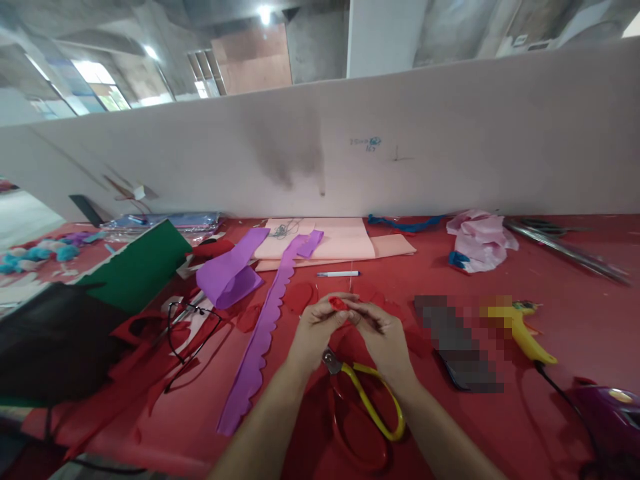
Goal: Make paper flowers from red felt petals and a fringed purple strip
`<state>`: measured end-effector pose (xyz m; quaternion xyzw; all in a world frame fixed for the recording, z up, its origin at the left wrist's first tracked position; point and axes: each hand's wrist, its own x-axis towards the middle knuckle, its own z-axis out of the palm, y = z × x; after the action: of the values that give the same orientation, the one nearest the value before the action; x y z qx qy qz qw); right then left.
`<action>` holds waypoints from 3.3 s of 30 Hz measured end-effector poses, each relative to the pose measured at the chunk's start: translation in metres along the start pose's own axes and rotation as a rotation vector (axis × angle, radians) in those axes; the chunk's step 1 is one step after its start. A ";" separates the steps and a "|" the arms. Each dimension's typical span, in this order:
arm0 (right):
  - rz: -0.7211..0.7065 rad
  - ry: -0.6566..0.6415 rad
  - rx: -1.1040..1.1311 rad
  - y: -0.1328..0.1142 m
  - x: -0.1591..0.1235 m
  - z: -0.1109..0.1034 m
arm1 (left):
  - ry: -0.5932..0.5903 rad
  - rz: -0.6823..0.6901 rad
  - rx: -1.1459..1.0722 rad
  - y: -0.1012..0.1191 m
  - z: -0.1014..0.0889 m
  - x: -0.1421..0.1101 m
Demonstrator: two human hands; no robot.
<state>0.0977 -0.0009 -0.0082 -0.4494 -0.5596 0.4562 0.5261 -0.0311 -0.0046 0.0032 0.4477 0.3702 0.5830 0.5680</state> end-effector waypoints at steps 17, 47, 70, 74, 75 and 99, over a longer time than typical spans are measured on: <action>0.072 0.238 -0.024 -0.002 -0.002 -0.004 | 0.072 -0.090 -0.470 -0.004 -0.006 0.009; -0.048 0.012 -0.023 -0.007 -0.007 0.001 | 0.104 -0.224 -0.471 -0.009 0.008 0.003; 0.056 0.176 -0.012 -0.002 -0.002 0.000 | 0.251 0.042 0.073 -0.013 -0.012 0.018; 0.069 0.163 -0.019 0.001 -0.001 -0.001 | 0.222 0.024 0.095 -0.011 -0.005 0.015; 0.070 0.165 -0.026 0.002 -0.001 -0.001 | 0.220 0.027 0.100 -0.012 -0.004 0.014; 0.096 0.008 -0.091 0.011 -0.001 0.002 | 0.303 -0.258 -0.501 -0.016 -0.003 0.014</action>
<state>0.0958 0.0002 -0.0188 -0.5011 -0.5555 0.4530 0.4849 -0.0278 0.0104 -0.0113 0.1515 0.3494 0.6394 0.6680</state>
